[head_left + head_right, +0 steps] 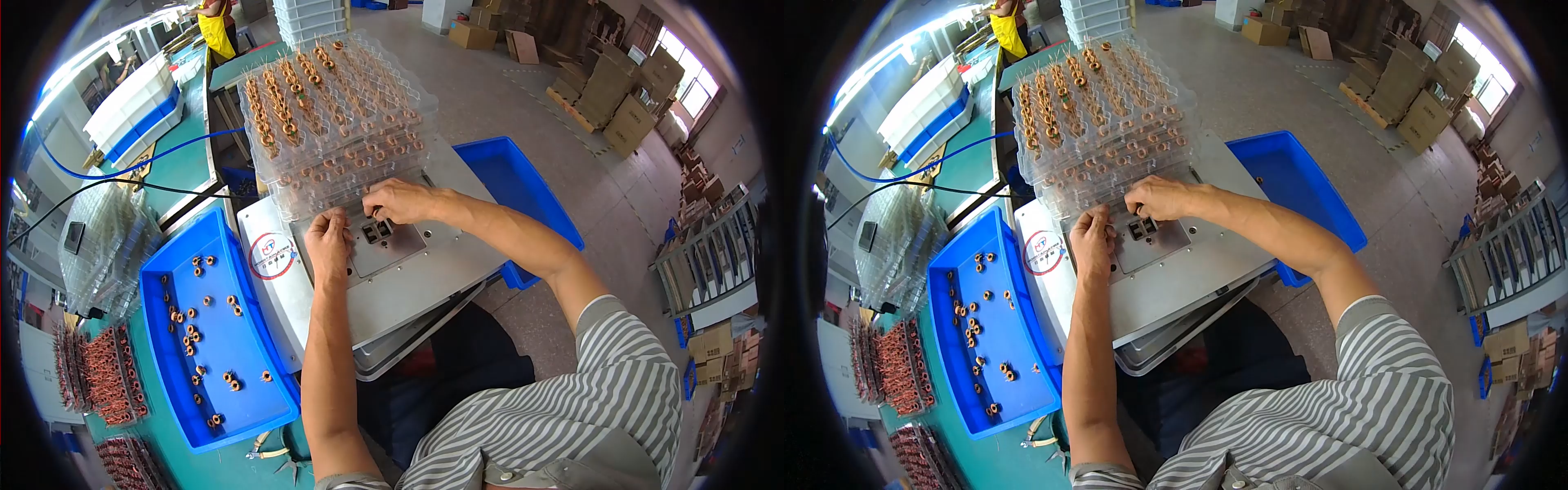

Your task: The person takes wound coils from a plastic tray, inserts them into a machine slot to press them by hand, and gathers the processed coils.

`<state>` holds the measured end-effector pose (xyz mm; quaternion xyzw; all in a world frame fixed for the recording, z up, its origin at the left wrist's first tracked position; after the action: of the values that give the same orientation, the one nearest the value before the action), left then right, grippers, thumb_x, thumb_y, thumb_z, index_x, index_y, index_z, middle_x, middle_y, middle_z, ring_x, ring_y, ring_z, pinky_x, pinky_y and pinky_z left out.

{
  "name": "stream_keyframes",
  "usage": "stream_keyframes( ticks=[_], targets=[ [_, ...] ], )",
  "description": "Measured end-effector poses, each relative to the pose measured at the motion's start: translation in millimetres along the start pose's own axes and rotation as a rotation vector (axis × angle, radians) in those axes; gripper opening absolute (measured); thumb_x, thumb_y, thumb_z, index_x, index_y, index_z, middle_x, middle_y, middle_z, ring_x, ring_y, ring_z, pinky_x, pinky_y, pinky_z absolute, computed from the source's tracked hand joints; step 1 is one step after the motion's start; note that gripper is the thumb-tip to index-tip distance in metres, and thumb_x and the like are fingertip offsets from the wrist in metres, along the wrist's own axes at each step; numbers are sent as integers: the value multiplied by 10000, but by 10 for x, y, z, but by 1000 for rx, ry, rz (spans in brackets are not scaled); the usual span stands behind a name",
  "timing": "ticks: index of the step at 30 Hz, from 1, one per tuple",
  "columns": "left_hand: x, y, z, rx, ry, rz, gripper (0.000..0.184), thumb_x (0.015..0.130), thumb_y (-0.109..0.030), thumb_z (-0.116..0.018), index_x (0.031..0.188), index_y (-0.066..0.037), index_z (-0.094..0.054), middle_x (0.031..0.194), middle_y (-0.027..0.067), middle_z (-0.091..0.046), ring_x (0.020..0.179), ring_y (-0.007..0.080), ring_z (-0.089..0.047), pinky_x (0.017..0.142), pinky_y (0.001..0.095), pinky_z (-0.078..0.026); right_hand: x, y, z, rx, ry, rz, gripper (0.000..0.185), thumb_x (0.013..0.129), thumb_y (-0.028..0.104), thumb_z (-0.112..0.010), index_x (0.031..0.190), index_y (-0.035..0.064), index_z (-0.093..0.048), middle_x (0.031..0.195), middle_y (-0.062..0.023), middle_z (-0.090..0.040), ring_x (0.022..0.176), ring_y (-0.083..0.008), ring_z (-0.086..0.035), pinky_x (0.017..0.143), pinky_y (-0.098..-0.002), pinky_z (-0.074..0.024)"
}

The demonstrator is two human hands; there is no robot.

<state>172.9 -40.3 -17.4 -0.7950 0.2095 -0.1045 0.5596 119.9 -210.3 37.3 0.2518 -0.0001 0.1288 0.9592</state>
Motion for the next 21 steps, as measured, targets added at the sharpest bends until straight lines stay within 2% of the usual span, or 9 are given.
stream_keyframes(
  ticks=[7, 15, 21],
  targets=[
    [6, -1, -9, 17, 10, -6, 186, 922, -229, -644, 945, -45, -649, 781, 9, -593, 563, 40, -499, 419, 169, -320, -20, -25, -104, 9, 12, -32, 154, 766, 7, -681, 917, 0, -652, 910, -178, -662, 917, -334, -643, 809, -413, -498],
    [-13, 1, -19, 46, -10, -13, 176, 923, -204, -641, 922, -28, -648, 758, 14, -606, 536, 50, -502, 433, 187, -346, -67, -45, -352, -103, -61, 49, 169, 735, -9, -687, 891, 21, -626, 904, -148, -632, 877, -333, -634, 769, -410, -503],
    [-13, 3, -43, 235, -34, -145, 201, 932, -197, -625, 899, -1, -658, 710, 7, -598, 552, 58, -496, 481, 198, -394, -100, -45, -381, -121, -69, 75, 165, 720, -27, -668, 869, 23, -619, 874, -135, -617, 849, -324, -633, 745, -406, -509]
  ],
)
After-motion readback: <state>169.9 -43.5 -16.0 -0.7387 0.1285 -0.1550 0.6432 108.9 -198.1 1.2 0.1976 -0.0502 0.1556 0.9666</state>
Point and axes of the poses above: each hand's wrist, its own x-axis towards the middle knuckle, its own z-axis out of the back of the hand, y = z × x, the point moved 2 cm from there along x, towards the middle knuckle
